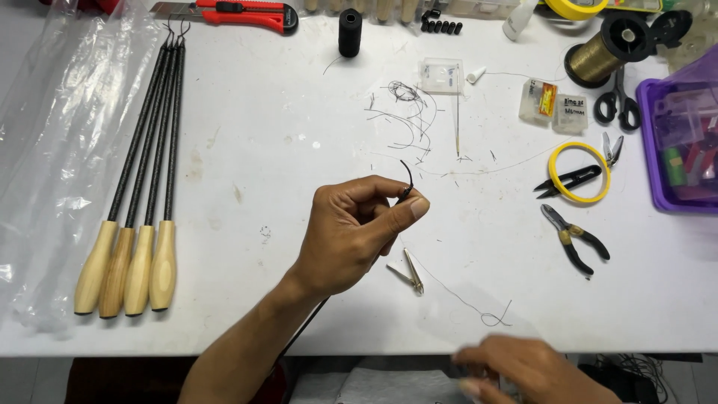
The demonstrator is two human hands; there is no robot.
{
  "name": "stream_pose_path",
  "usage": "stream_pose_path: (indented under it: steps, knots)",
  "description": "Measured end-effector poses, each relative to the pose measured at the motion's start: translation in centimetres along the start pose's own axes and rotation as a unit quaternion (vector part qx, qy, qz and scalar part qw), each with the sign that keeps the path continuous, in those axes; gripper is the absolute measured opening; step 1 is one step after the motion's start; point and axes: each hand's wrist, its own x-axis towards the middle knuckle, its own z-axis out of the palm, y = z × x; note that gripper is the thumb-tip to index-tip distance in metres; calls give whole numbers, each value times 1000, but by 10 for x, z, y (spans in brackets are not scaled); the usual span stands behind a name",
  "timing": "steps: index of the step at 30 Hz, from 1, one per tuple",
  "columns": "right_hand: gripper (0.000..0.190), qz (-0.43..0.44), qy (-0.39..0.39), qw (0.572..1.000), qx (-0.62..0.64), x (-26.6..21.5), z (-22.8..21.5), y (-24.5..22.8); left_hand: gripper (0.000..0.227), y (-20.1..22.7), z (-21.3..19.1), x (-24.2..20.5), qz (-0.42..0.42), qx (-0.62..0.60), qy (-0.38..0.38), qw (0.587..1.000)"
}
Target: The person wraps thin wire around the tip of a long rod with a wooden handle, using pliers to tighten and trim the wire. The person repeats this process on multiple rods, handling each one individually and securing the wire at the tip.
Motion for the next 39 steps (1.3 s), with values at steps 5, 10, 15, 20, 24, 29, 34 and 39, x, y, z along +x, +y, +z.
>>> stream_pose_path:
  steps: [5, 10, 15, 20, 24, 29, 34, 39]
  knots:
    - [38, -24, 96, 942, -322, 73, 21, 18, 13, -1, 2, -2, -4, 8, 5, 1000]
    - [40, 32, -3, 921, -389, 100, 35, 37, 16, 1, 0, 0, -17, 28, 20, 999]
    - [26, -14, -11, 926, -376, 102, 42, 45, 15, -1, 0, -1, -14, 34, 11, 999]
    - [16, -66, -59, 984, -151, 100, -14, -1, 15, -4, 2, 0, -9, 30, 20, 999]
    - [11, -128, 3, 991, -25, 100, -59, -26, 12, -3, 4, -1, -10, 43, 28, 999]
    - [9, -106, 142, 984, -11, 87, -75, -16, 19, 12, 6, -2, -37, 53, 16, 998]
    - [10, -62, 244, 968, 7, 80, -65, 16, 30, 17, 6, -2, -58, 33, 2, 998]
    - [9, -65, 286, 953, 83, 81, -56, 42, 32, 15, 6, -2, -52, 47, -3, 998]
